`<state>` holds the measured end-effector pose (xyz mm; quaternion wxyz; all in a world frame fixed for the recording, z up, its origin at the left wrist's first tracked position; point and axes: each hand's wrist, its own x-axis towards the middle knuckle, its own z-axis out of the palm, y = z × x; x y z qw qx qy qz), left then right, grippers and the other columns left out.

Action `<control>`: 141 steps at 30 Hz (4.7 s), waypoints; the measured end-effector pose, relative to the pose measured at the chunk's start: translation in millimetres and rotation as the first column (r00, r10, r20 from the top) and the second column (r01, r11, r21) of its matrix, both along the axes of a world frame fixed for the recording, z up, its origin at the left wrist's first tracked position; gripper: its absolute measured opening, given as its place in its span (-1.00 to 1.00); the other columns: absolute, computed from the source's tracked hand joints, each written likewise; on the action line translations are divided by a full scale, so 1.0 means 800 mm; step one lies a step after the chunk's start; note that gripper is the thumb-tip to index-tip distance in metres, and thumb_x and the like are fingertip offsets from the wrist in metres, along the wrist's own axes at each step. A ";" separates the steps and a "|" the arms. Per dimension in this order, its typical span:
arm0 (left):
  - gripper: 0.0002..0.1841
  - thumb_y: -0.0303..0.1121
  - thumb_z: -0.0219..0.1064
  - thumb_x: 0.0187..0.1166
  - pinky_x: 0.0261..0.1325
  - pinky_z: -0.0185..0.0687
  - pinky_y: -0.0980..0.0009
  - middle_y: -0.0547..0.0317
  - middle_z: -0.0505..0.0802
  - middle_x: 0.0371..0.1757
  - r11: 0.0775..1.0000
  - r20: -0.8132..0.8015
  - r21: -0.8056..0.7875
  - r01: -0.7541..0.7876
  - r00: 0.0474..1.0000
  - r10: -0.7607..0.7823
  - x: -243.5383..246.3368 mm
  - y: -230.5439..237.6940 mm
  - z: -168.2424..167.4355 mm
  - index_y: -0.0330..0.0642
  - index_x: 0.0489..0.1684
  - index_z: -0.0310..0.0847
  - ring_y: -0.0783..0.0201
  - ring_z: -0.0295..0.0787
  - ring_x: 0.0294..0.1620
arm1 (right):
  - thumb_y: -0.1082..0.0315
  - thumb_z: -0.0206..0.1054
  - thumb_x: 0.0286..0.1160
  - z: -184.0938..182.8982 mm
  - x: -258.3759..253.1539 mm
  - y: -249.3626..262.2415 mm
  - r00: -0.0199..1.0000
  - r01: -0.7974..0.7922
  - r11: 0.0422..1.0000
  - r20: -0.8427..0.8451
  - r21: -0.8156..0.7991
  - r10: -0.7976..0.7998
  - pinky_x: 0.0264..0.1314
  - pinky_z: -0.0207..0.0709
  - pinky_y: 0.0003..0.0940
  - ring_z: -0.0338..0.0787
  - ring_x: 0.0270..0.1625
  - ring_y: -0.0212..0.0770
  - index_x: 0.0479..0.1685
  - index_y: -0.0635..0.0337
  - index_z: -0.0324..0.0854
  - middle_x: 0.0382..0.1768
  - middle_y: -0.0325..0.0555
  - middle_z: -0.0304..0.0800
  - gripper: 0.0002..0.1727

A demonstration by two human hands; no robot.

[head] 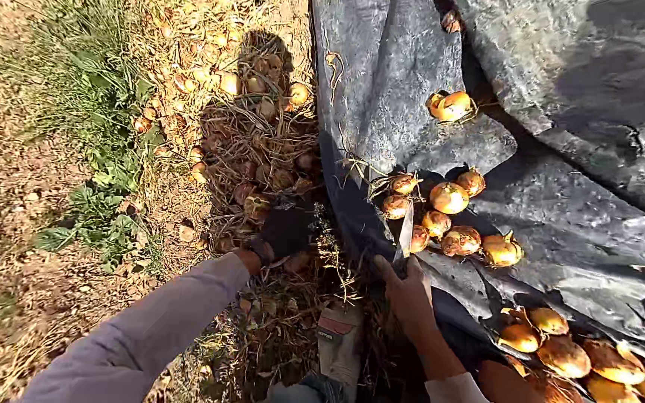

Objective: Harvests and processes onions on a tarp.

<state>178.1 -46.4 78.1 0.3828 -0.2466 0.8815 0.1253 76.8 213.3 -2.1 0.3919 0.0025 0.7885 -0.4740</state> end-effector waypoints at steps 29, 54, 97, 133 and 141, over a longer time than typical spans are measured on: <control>-0.72 -0.21 0.17 0.80 -0.04 0.74 0.44 0.23 0.84 -0.05 0.403 0.179 0.776 -0.485 0.782 0.597 -0.025 0.084 0.029 -0.12 0.23 0.68 0.43 0.76 -0.11 | -0.24 0.00 0.73 0.007 0.019 0.029 0.986 -0.063 0.838 0.099 -0.542 0.138 -0.52 0.47 -0.32 0.51 -0.58 -0.32 -0.10 0.03 0.65 -0.58 -0.28 0.51 -0.45; -0.04 0.09 0.60 0.30 0.24 0.62 -0.39 -0.30 0.78 0.28 0.933 0.131 -0.095 -0.347 0.925 0.357 0.065 -0.009 -0.128 0.09 0.79 0.23 -0.33 0.77 0.23 | -0.46 0.06 0.57 0.001 0.004 0.035 0.995 0.094 0.969 0.009 -0.227 -0.095 -0.65 0.42 -0.14 0.46 -0.70 -0.16 -0.19 0.03 0.61 -0.68 -0.18 0.43 -0.32; -0.48 -0.21 0.26 0.73 0.63 0.32 -0.18 -0.42 0.64 0.47 0.946 0.587 -0.140 -0.292 0.745 0.317 0.105 -0.008 -0.129 -0.54 0.44 0.51 -0.26 0.53 0.56 | -0.27 0.13 0.68 0.014 -0.015 0.047 0.938 0.331 0.834 0.062 -0.440 -0.340 -0.81 0.25 -0.36 0.25 -0.81 -0.32 -0.15 -0.11 0.61 -0.73 -0.31 0.27 -0.55; -0.57 -0.24 0.62 0.40 0.20 0.77 0.50 0.41 0.90 0.00 0.726 -0.121 0.668 -0.162 0.939 0.321 -0.022 0.126 0.050 0.03 0.25 0.72 0.54 0.82 0.04 | -0.40 0.29 0.41 0.009 0.013 0.029 0.971 -0.163 0.878 0.086 -0.451 0.224 -0.41 0.60 -0.23 0.68 -0.48 -0.28 0.12 -0.03 0.63 -0.46 -0.22 0.69 -0.35; -0.88 -0.32 0.41 0.62 -0.21 0.74 0.52 0.36 0.86 -0.34 0.785 -0.156 0.618 -0.047 0.971 0.181 -0.026 0.077 0.060 -0.07 -0.07 0.84 0.52 0.75 -0.38 | -0.21 -0.02 0.77 0.029 0.010 0.028 0.890 -0.021 0.737 0.322 -0.676 0.321 -0.71 0.17 -0.53 0.23 -0.75 -0.42 -0.28 0.00 0.59 -0.72 -0.29 0.25 -0.48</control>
